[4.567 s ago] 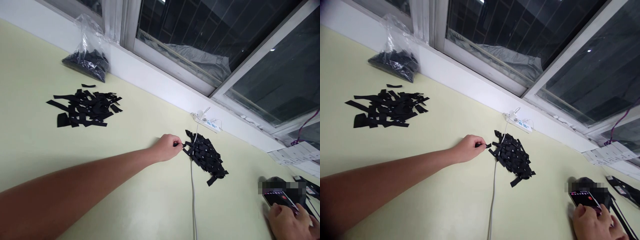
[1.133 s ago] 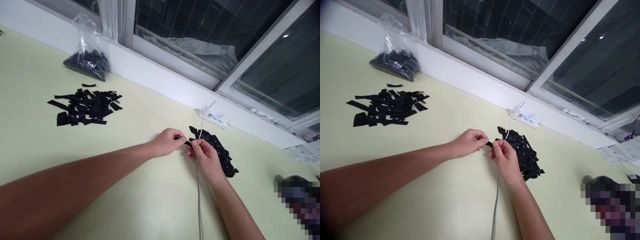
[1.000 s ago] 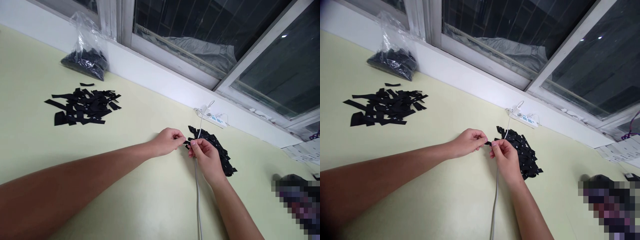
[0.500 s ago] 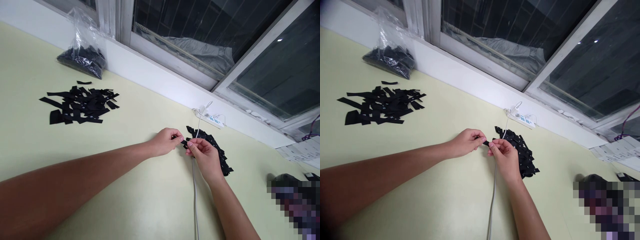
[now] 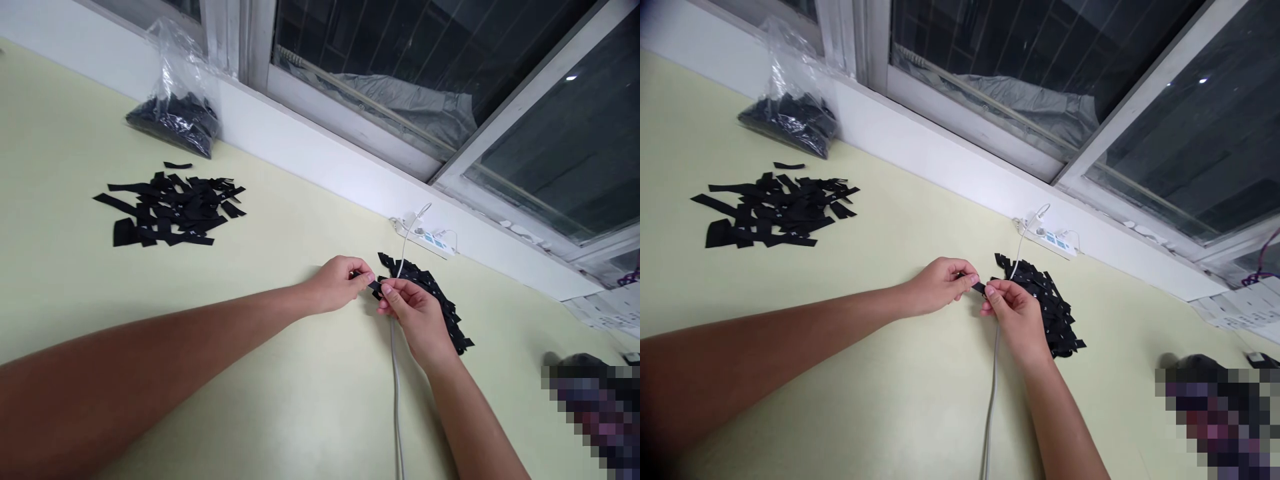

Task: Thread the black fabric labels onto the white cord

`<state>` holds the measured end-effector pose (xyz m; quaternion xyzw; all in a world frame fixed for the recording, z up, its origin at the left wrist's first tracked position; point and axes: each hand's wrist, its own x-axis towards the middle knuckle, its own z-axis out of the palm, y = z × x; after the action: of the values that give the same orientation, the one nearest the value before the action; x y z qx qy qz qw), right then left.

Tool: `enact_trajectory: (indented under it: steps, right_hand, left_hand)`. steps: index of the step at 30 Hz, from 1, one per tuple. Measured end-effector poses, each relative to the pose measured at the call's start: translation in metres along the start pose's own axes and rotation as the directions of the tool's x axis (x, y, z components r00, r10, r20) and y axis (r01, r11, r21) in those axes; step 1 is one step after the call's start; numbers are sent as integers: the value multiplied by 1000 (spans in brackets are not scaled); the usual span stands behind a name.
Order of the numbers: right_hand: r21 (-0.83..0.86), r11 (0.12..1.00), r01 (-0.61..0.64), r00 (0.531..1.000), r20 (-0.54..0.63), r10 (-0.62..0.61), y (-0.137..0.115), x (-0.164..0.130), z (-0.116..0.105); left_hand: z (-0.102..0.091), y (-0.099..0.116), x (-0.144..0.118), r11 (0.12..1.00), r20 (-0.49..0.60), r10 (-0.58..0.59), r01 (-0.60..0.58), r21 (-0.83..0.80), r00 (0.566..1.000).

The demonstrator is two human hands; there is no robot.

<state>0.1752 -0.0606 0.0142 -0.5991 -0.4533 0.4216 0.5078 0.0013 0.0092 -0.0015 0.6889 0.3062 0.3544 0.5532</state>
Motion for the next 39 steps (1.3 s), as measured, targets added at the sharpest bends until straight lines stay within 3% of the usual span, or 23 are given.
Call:
enact_trajectory:
  steps: [8, 14, 20, 28, 39]
  right_hand:
    - [129, 984, -126, 992, 4, 127, -10, -4, 5]
    - [181, 973, -141, 989, 71, 130, -3, -4, 4]
    - [196, 972, -130, 990, 76, 117, 3, -5, 10]
    - [259, 947, -192, 979, 112, 168, -5, -12, 17]
    - [376, 902, -211, 977, 48, 208, -6, -8, 18]
  left_hand:
    - [1, -1, -1, 1000, 7, -31, 31, -3, 999]
    - [2, -4, 0, 999, 8, 33, -33, 7, 999]
    - [4, -4, -2, 999, 41, 25, -26, 34, 999]
    - [5, -1, -3, 999, 41, 34, -35, 36, 999]
    - [3, 3, -2, 999, 26, 10, -11, 30, 1000]
